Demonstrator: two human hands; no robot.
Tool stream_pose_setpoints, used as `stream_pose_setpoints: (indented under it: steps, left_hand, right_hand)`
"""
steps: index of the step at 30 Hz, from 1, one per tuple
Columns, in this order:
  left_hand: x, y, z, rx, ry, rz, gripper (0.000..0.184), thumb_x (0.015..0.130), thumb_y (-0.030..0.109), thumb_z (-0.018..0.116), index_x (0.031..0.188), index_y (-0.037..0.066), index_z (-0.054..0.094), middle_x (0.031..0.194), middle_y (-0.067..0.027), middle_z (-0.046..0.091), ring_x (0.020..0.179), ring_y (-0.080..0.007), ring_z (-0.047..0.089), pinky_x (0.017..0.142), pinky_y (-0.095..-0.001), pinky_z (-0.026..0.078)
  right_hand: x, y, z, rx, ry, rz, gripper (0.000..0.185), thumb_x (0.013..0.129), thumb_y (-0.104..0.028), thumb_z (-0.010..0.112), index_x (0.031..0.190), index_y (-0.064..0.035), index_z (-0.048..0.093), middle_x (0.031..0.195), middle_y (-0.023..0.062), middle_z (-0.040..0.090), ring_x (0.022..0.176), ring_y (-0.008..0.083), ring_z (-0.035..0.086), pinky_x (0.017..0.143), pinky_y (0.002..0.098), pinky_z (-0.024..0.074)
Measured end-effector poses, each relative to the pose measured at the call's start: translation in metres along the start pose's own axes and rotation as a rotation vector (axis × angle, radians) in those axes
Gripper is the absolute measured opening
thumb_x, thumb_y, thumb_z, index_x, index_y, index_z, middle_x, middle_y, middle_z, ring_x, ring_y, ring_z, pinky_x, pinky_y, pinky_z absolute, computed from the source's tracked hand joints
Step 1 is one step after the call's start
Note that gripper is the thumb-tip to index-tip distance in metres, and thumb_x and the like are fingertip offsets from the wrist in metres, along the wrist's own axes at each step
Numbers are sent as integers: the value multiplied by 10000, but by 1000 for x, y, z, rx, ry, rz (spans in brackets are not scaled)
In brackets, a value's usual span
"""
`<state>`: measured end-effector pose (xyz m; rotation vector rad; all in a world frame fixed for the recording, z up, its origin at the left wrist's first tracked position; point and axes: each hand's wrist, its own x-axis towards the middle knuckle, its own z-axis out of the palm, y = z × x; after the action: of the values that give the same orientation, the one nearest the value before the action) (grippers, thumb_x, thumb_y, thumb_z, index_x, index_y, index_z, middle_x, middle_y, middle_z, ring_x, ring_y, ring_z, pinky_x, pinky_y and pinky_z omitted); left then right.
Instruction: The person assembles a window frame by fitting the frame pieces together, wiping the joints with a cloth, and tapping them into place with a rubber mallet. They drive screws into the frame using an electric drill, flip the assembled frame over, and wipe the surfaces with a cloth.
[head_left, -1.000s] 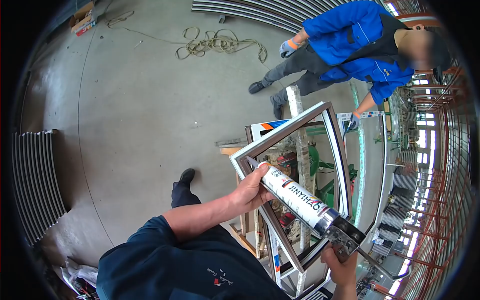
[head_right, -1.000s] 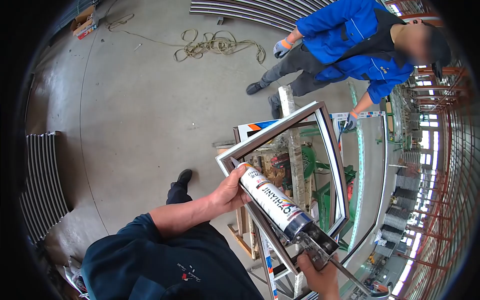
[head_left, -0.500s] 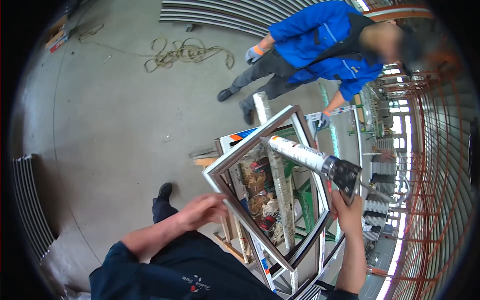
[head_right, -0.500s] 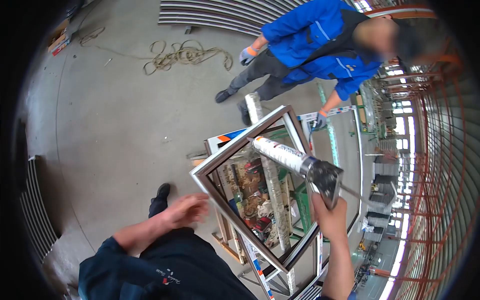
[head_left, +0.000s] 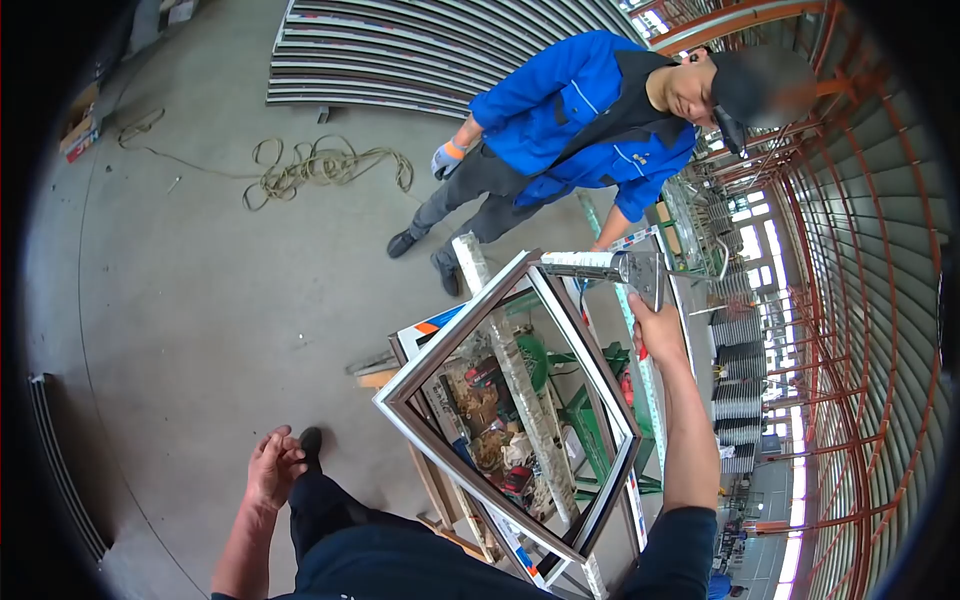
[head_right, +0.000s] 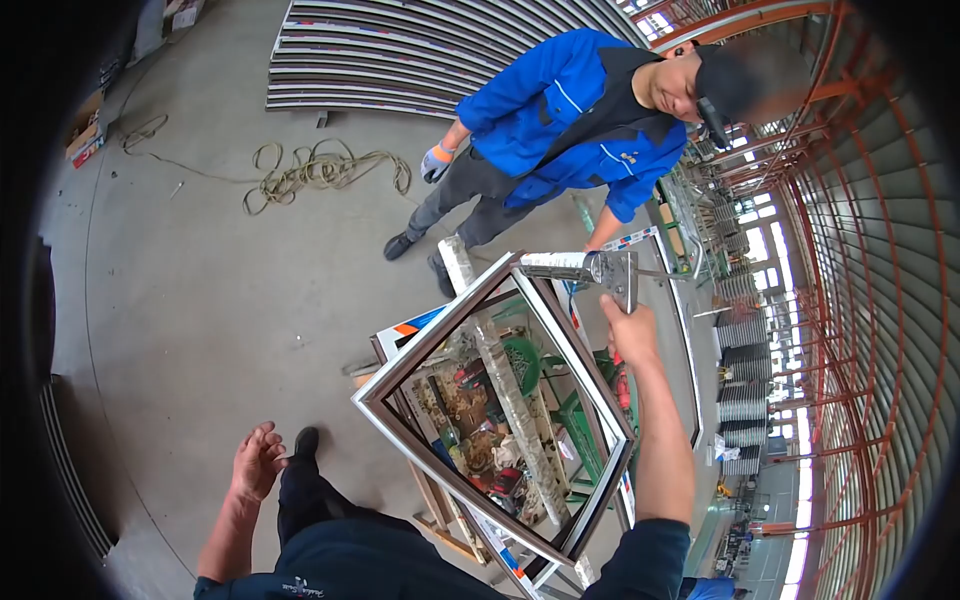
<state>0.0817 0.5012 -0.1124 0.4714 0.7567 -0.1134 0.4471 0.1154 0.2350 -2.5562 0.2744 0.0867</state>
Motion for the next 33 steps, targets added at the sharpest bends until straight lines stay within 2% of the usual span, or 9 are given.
stream_pose_setpoints:
  steps: [8, 11, 14, 17, 22, 25, 29, 31, 33]
  left_hand:
    - [-7, 6, -11, 69, 67, 96, 341, 942, 370, 647, 1160, 121, 563, 844, 31, 619, 733, -104, 608, 605, -268, 519]
    - [16, -4, -21, 86, 4, 81, 374, 936, 335, 654, 1185, 81, 537, 889, -15, 622, 755, -127, 616, 617, -286, 538]
    - [60, -49, -37, 207, -133, -65, 305, 950, 326, 599, 1152, 101, 561, 866, -28, 614, 729, -140, 609, 598, -298, 535]
    - [76, -96, -3, 460, -226, -402, 200, 956, 282, 590, 1065, 115, 600, 833, -40, 628, 697, -172, 626, 573, -321, 536]
    - [64, -170, 80, 919, -330, -694, 196, 976, 283, 577, 1058, 110, 620, 919, -39, 673, 804, -177, 668, 674, -353, 562]
    - [62, -218, 105, 1161, -416, -780, 204, 975, 284, 578, 1072, 108, 615, 917, -37, 671, 798, -174, 667, 676, -356, 562]
    - [52, -284, 119, 1389, -509, -848, 203, 960, 291, 591, 1072, 124, 613, 913, -32, 665, 794, -166, 659, 667, -350, 553]
    - [46, -318, 117, 1531, -511, -824, 201, 941, 298, 603, 1052, 130, 611, 914, -32, 663, 793, -165, 654, 678, -350, 547]
    - [47, -343, 104, 1698, -463, -822, 195, 927, 297, 608, 1029, 131, 608, 899, -30, 663, 789, -171, 655, 685, -363, 545]
  right_hand:
    - [54, 10, 12, 48, 44, -30, 375, 890, -346, 677, 711, -34, 572, 545, 44, 526, 404, 156, 494, 364, 327, 361]
    - [52, 39, 12, -98, 317, -108, 338, 884, -322, 696, 749, -21, 622, 590, 58, 575, 487, 160, 568, 438, 308, 433]
    - [-7, 89, -18, 468, 383, 5, 321, 895, -325, 717, 939, -18, 634, 803, 89, 657, 676, 178, 655, 600, 311, 561]
    - [-136, 155, -73, 806, 424, -34, 431, 945, -322, 658, 1169, 42, 602, 1076, 184, 689, 919, 266, 702, 813, 396, 587]
    - [-447, 254, -117, 1056, 737, -27, 508, 982, -370, 548, 1278, 41, 506, 1187, 208, 633, 1118, 376, 627, 965, 498, 513]
    - [-616, 290, -72, 1215, 1073, -133, 474, 956, -347, 616, 1258, 4, 514, 1148, 132, 574, 1061, 276, 551, 989, 470, 420]
    - [-820, 347, 65, 1334, 1521, -2, 544, 938, -346, 650, 1283, 33, 466, 1169, 157, 576, 1114, 307, 568, 1043, 489, 432]
    - [-872, 355, 127, 1441, 1647, 126, 510, 971, -335, 600, 1316, 5, 441, 1176, 168, 576, 1183, 394, 540, 868, 466, 597]
    - [-915, 372, 186, 1535, 1787, 370, 514, 979, -382, 572, 1334, -29, 453, 1174, 131, 590, 1143, 330, 588, 558, 300, 629]
